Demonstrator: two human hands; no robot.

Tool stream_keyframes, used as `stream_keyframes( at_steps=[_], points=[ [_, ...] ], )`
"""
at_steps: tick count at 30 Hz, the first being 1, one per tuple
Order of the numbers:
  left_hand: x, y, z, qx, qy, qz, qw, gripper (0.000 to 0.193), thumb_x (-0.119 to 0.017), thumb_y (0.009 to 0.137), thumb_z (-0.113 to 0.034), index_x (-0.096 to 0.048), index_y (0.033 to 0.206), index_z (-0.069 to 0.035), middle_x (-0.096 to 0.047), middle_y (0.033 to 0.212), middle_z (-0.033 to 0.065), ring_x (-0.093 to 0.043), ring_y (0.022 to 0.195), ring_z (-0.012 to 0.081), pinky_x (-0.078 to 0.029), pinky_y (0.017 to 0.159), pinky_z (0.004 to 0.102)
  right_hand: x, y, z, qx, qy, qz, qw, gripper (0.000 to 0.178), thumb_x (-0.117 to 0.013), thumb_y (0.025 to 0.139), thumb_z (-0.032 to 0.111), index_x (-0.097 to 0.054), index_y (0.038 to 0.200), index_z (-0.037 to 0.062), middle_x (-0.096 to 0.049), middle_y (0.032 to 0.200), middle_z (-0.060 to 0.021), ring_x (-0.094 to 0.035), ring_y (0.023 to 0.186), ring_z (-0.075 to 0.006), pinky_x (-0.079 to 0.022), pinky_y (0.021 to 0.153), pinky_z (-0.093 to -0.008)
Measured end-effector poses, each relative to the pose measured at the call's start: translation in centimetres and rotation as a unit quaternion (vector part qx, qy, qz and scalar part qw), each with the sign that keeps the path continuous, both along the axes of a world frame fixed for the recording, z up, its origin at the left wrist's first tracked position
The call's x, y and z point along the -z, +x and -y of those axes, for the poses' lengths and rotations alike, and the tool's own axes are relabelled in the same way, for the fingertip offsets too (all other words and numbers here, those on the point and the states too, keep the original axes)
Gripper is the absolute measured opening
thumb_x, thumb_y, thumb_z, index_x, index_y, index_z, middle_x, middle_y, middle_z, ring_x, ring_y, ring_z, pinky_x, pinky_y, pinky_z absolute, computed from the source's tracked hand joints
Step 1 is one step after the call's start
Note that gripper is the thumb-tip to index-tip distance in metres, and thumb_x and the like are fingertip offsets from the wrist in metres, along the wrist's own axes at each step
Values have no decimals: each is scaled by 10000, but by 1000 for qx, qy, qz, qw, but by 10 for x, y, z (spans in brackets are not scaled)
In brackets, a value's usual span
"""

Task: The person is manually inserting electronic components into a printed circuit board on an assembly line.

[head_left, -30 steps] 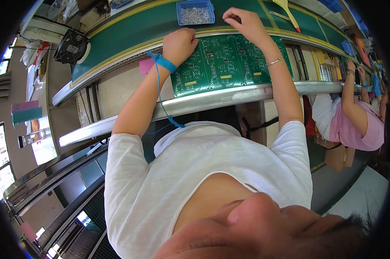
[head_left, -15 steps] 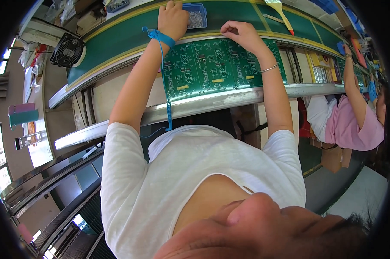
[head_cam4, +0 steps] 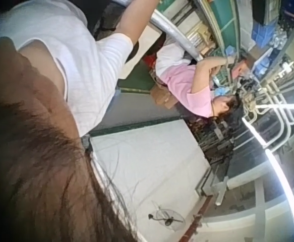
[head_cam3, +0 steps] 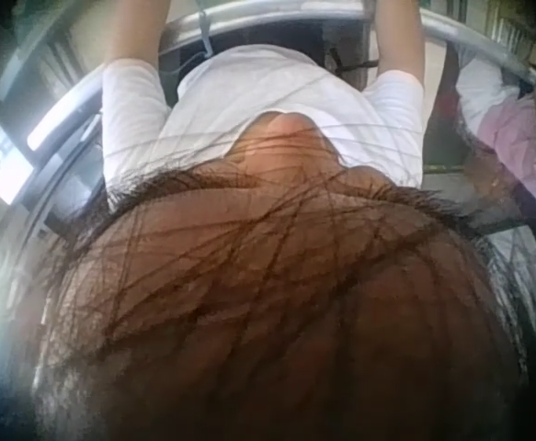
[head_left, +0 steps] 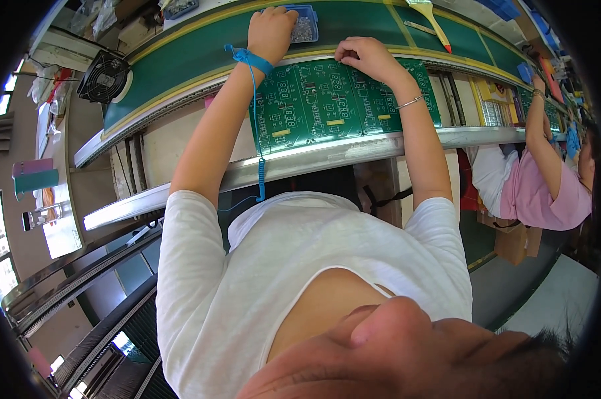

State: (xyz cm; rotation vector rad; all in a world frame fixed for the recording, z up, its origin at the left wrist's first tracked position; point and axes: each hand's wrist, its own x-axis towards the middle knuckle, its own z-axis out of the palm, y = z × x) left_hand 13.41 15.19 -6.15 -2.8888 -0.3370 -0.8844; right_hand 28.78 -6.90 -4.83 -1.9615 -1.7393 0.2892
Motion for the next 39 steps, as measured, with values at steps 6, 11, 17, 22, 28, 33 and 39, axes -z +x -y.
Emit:
stream_keyframes(
  at_steps=[6,11,17,22,28,33,39],
  points=[
    [-1,1,2,27,-20,50,998,76,-701,890,-176,-686,955,-138,-677,895,67,-667,919,303,-485,768,453,-2,-3,1,-9,-6,10,1000,82,-708,896,98,-725,975,80,-718,964,-66,-694,878,-261,-557,807,-376],
    [-6,0,7,55,-87,81,991,86,-684,906,-164,-672,970,-109,-687,916,101,-668,899,348,-517,743,475,-3,-4,2,3,-9,19,1000,81,-703,899,95,-727,976,89,-711,966,-61,-693,878,-265,-557,806,-377],
    [-11,-9,5,66,-155,86,982,87,-662,909,-125,-672,986,-86,-701,952,143,-656,870,394,-536,742,466,-6,-7,0,-2,-6,32,999,65,-700,907,59,-709,970,45,-690,947,-74,-677,851,-240,-547,781,-351],
    [-30,-29,19,138,-468,57,871,114,-681,952,-108,-690,1040,-37,-715,874,62,-660,711,164,-518,633,296,-5,-7,4,-4,-11,24,1000,64,-698,908,70,-708,967,46,-692,942,-74,-678,842,-247,-551,779,-358],
    [-20,-91,11,140,-651,-12,746,138,-656,1018,-149,-702,1049,-23,-708,904,16,-627,741,65,-486,626,203,-5,-8,-1,-12,2,44,999,78,-700,902,63,-706,975,39,-693,928,-83,-678,825,-244,-553,770,-352],
    [-8,-116,8,136,-741,-13,657,141,-654,1020,-138,-689,1087,-19,-730,948,57,-685,784,94,-557,694,216,-6,-12,-2,17,-24,32,999,98,-711,878,97,-729,970,68,-715,917,-87,-693,822,-257,-561,768,-367],
    [-2,-121,3,136,-732,-17,668,147,-660,1018,-157,-690,1065,-21,-727,933,50,-679,777,89,-556,687,224,-7,-15,-4,26,-1,-58,998,139,-736,885,79,-719,1018,44,-680,910,-61,-647,803,-183,-530,762,-310]
  ],
)
